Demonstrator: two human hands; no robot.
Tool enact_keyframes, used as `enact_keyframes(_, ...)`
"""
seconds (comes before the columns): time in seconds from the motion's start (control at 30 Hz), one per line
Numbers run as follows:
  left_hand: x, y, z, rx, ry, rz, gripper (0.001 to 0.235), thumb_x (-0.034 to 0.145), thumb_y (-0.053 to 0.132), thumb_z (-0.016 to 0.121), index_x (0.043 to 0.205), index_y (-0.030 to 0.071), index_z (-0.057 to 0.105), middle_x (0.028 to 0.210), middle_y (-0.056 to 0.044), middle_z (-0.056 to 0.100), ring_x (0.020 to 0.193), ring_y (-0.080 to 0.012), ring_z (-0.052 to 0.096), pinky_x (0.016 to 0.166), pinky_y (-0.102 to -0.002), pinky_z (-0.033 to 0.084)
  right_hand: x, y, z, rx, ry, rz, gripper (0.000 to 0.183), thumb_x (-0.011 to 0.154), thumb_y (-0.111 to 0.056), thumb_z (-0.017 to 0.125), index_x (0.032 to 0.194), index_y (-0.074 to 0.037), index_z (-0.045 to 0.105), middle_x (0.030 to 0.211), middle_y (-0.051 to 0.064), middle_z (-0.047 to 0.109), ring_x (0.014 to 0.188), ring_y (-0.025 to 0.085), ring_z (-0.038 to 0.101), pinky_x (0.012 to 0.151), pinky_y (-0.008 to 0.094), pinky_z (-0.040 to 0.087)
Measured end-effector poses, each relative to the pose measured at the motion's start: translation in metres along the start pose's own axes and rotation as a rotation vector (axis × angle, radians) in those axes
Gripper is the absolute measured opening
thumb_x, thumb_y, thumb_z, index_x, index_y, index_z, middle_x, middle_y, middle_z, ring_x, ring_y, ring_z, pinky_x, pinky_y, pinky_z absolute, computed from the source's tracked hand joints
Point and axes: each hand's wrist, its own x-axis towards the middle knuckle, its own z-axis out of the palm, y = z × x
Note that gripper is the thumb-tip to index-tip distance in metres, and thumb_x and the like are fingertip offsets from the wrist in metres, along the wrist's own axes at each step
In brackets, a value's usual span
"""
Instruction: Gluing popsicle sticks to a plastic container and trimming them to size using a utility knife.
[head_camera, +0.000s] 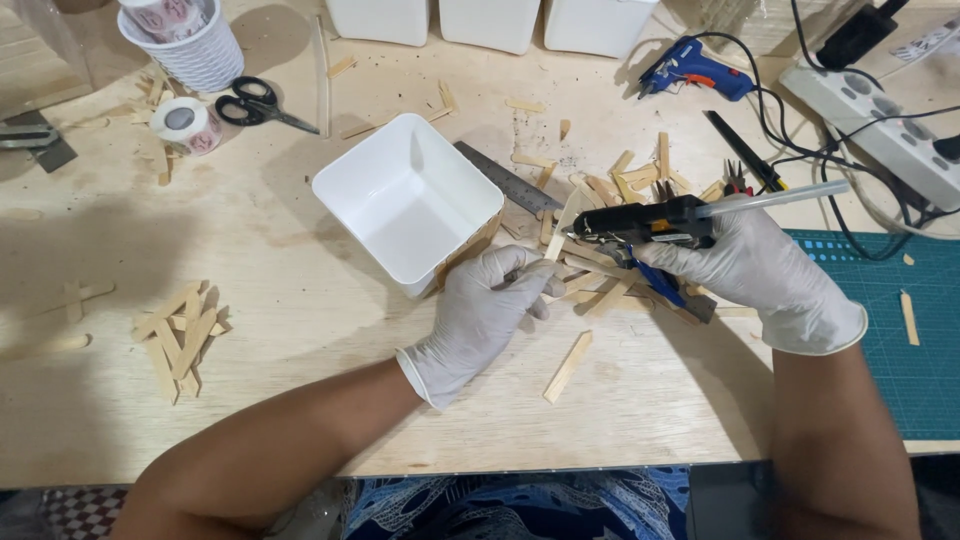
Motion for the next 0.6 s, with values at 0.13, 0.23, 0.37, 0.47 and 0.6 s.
enact_keyframes(0.13, 0.0, -0.002, -0.001, 0.022, 0.006, 0.017, 0.015, 0.095, 0.017, 0.068, 0.095, 0.007, 0.079, 0.086, -0.008, 0.079, 0.055, -0.0098, 0.063, 0.045, -0.02, 0.053, -0.001, 0.002, 0.0, 0.008, 0.014, 0.053, 0.035, 0.088, -0.025, 0.076, 0.119, -0.009, 0.078, 0.071, 0.0, 0.075, 0.075, 0.005, 0.062, 0.07, 0.025, 0.054)
enact_keyframes(0.23, 0.001, -0.003, -0.001, 0.026, 0.005, 0.038, 0.014, 0.095, 0.015, 0.067, 0.098, 0.007, 0.078, 0.086, -0.011, 0.08, 0.054, -0.0103, 0.064, 0.047, -0.02, 0.053, -0.001, 0.01, 0.001, 0.01, 0.008, 0.005, 0.038, 0.087, -0.024, 0.076, 0.121, -0.007, 0.077, 0.084, 0.0, 0.078, 0.081, 0.007, 0.065, 0.072, 0.026, 0.056)
enact_keyframes(0.37, 0.001, -0.002, -0.001, 0.028, 0.005, 0.017, 0.015, 0.094, 0.016, 0.067, 0.099, 0.007, 0.078, 0.087, -0.01, 0.08, 0.055, -0.0095, 0.064, 0.047, -0.019, 0.053, -0.001, -0.005, 0.0, 0.084, -0.019, 0.054, 0.037, 0.088, -0.023, 0.074, 0.121, -0.006, 0.077, 0.064, 0.003, 0.074, 0.062, 0.007, 0.061, 0.06, 0.025, 0.054)
enact_keyframes(0.47, 0.0, -0.003, -0.001, 0.051, 0.003, 0.038, 0.014, 0.095, 0.016, 0.067, 0.098, 0.008, 0.078, 0.084, -0.009, 0.08, 0.055, -0.0092, 0.063, 0.048, -0.02, 0.052, -0.001, -0.007, 0.0, -0.017, -0.01, 0.097, 0.038, 0.088, -0.026, 0.075, 0.122, -0.011, 0.078, 0.063, 0.001, 0.074, 0.066, 0.006, 0.062, 0.066, 0.026, 0.053)
enact_keyframes(0.6, 0.001, -0.005, -0.001, 0.066, 0.007, 0.076, 0.014, 0.094, 0.014, 0.069, 0.1, 0.008, 0.079, 0.085, -0.008, 0.078, 0.055, -0.0092, 0.063, 0.047, -0.02, 0.053, -0.002, -0.009, -0.001, 0.003, -0.019, 0.048, 0.038, 0.089, -0.027, 0.073, 0.123, -0.01, 0.077, 0.072, -0.001, 0.076, 0.078, 0.005, 0.062, 0.076, 0.025, 0.055)
